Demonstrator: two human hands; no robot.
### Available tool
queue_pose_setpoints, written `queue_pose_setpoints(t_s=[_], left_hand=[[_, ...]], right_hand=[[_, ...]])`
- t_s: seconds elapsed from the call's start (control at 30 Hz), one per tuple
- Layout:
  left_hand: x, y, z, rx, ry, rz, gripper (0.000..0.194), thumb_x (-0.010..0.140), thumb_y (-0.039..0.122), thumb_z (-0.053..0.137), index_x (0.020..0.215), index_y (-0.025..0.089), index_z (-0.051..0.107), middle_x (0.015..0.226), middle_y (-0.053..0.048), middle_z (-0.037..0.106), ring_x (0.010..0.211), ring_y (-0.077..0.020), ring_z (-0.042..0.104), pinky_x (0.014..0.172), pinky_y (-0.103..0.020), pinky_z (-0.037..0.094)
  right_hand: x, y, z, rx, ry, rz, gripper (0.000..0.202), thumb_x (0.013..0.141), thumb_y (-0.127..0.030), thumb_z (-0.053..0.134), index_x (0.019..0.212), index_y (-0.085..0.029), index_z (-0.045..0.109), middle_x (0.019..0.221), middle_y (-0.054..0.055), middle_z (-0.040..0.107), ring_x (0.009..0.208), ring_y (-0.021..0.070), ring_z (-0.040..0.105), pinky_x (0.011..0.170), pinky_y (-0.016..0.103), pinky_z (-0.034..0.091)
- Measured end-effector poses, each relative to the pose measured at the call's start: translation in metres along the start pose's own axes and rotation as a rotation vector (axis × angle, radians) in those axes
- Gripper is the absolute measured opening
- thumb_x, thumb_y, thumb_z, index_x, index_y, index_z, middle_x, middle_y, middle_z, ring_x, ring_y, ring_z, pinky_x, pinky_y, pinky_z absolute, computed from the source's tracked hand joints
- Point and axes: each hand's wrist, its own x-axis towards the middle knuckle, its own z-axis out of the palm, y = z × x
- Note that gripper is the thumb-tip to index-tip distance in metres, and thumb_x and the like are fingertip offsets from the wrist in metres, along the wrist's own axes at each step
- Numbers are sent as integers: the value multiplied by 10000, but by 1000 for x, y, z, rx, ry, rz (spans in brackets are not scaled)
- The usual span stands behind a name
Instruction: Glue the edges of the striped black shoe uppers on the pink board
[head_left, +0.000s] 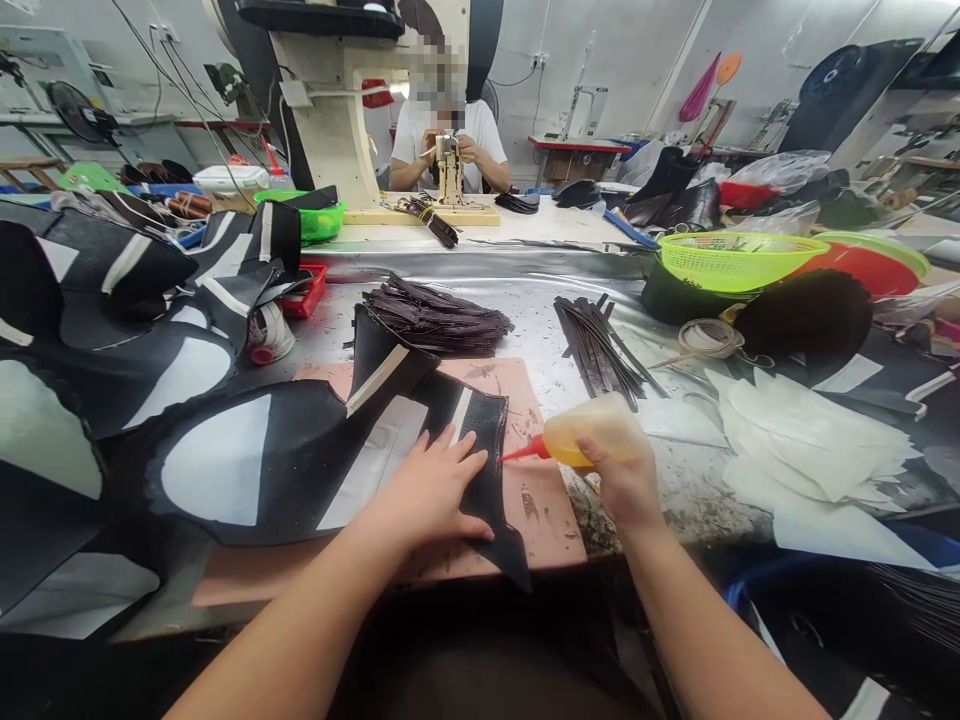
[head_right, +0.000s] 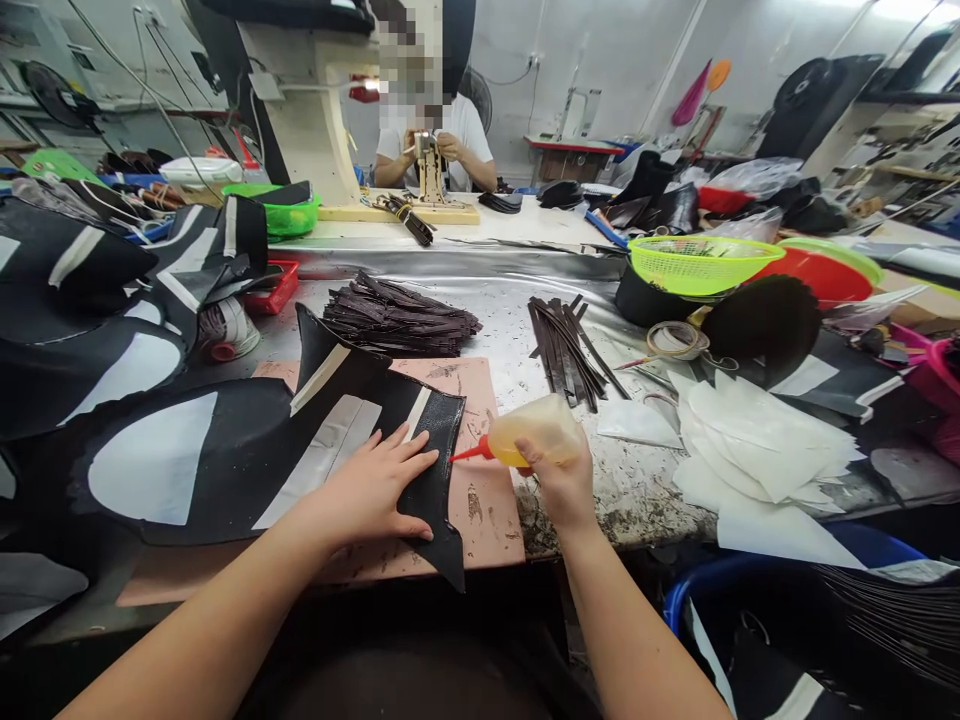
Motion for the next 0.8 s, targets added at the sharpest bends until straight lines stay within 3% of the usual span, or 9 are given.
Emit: queue_pose_setpoints(t_s=[0.1, 0.23, 0.47, 0.8], left_hand=[[1, 0, 0, 8, -8, 6, 861, 602, 621, 651, 1302, 177, 418, 1428, -138, 309, 1329, -359, 201, 1054, -546, 212], [1, 0, 0, 15, -15, 3, 877, 594, 628, 652, 1308, 179, 410, 1431, -135, 304, 1327, -362, 201, 1054, -543, 213], [1, 2, -1, 26, -34, -6, 876, 606, 630, 641, 1316, 179, 396, 1449, -122, 267, 1338, -349, 177, 1068, -527, 188], [1, 3, -1, 35, -32, -4, 862, 612, 605, 657, 1311, 172, 400, 1445, -132, 275, 1333, -359, 183, 1059, -534, 206]], right_hand=[[-6, 0, -5, -22, -102, 54, 477, 543, -392, 789, 903, -154, 586, 776, 49, 625, 640, 201, 609, 397, 250, 476], [-12, 1, -8, -38, -18, 17, 525, 556, -401, 782, 980, -177, 569, 852, 67, 629, 685, 222, 615, 406, 264, 479], [-15, 2, -19, -47, -167, -8, 463, 554, -372, 792, 913, -168, 584, 810, 51, 622, 745, 232, 611, 625, 357, 536], [-12, -29, -18, -139, -300, -117, 467, 539, -386, 788, 899, -189, 565, 789, 30, 582, 725, 209, 570, 618, 334, 506]])
